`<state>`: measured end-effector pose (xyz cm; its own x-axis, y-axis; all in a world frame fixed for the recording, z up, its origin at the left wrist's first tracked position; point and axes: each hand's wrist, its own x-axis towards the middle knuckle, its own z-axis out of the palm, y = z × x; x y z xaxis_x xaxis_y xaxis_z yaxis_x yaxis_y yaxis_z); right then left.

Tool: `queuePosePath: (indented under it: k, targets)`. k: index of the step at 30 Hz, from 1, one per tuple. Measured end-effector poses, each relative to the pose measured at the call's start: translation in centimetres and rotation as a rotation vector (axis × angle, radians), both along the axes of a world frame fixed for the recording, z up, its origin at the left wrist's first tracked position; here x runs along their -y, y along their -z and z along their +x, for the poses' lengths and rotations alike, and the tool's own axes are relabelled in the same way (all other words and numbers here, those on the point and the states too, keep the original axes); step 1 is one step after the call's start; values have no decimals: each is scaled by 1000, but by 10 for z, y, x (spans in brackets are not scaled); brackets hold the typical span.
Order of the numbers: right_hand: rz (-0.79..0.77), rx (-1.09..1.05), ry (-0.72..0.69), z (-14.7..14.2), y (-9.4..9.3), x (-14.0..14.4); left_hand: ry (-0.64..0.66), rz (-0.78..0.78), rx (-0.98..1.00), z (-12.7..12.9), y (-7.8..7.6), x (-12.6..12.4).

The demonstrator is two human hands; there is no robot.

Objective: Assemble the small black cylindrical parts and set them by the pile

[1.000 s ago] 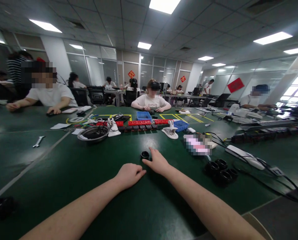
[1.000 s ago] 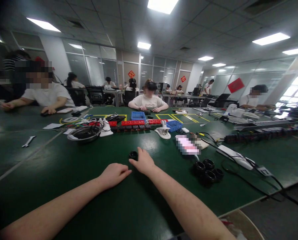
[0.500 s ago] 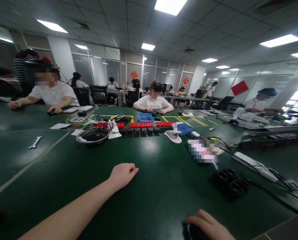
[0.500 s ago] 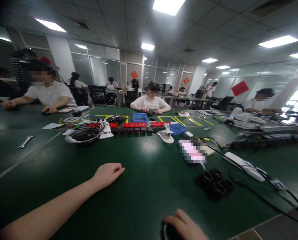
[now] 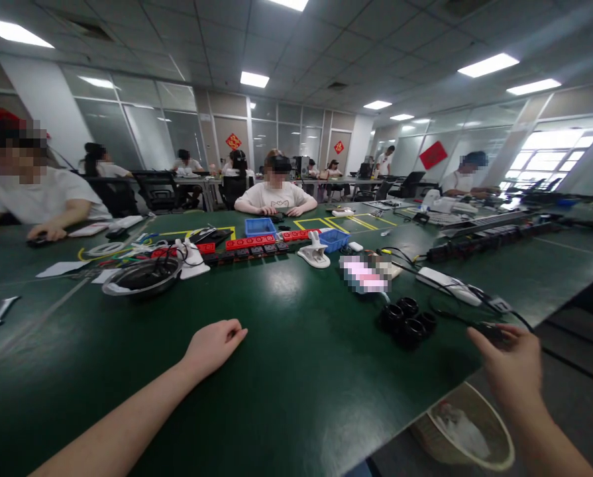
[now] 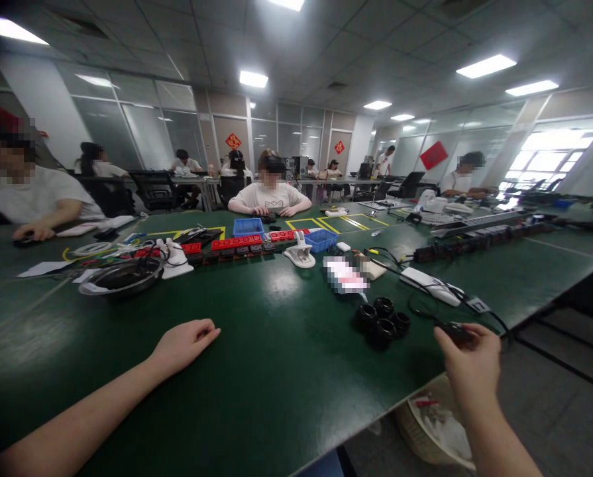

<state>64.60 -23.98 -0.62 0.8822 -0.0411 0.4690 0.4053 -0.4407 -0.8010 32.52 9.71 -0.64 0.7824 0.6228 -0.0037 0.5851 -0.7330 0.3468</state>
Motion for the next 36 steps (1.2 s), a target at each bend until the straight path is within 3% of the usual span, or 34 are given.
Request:
queuePosePath:
  k: [2,6,10,20,23,26,29,32,36]
  targets:
    - [58,-11,26,8,4,-20,4,-3,-1,0,0,0]
    - [65,37,-128,23,16,-42,11,28,-2,0,2,-1]
    - [-22,86,-226,28,21,-42,15,37,0,0,3,-3]
    - [-213,84,-295,35,36,-34,20,-25,-18,1,1,-4]
    - [-233,50,-308,35,36,-33,22,-5,-6,0,0,-3]
    - [-147,49,-322,33,34,-28,20,-4,4,0,0,-2]
    - [-65,65,-230,30,33,-23,10,7,-1,-1,-1,-2]
    - [-187,112,-199,27,25,-26,14,9,5,-1,-1,-3]
    - [-399,338,-243,25,7,-37,16,7,4,-2,-1,-3]
